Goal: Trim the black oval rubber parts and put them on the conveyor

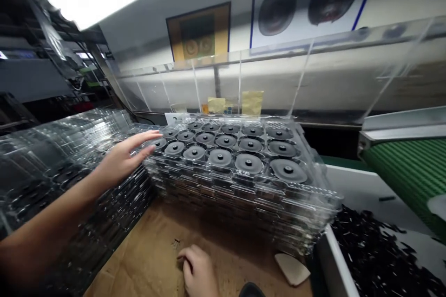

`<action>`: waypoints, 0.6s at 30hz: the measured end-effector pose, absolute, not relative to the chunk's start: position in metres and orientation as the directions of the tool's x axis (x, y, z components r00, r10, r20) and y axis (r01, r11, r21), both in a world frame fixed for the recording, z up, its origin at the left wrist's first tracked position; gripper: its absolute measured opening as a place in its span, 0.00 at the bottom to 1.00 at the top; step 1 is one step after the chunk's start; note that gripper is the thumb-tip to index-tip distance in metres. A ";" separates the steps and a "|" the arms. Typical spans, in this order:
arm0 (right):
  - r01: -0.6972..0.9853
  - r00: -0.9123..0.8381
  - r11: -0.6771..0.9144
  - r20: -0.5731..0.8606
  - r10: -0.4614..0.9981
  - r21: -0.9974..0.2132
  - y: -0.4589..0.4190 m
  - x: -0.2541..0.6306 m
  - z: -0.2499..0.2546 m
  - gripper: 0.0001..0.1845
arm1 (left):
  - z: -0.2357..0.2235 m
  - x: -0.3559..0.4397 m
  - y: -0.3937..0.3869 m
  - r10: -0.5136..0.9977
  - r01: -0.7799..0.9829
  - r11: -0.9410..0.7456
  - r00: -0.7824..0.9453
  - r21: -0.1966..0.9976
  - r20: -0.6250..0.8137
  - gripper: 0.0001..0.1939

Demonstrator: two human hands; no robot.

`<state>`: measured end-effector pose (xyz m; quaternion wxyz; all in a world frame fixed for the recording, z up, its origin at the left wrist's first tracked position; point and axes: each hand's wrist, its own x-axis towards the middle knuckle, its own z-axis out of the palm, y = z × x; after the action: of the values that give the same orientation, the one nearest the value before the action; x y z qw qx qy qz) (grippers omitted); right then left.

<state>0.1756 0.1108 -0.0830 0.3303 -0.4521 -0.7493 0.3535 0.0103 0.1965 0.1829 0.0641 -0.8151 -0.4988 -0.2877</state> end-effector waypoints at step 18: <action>0.634 -0.370 0.457 0.274 0.888 -0.624 0.106 0.174 -0.067 0.10 | -0.119 -0.050 0.072 0.864 0.901 -0.434 0.419 -0.009 0.278 0.21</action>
<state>0.1736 0.1065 -0.0667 0.2980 -0.4756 -0.7998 0.2127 -0.0502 0.0716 -0.1191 0.0785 -0.8386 -0.5263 -0.1167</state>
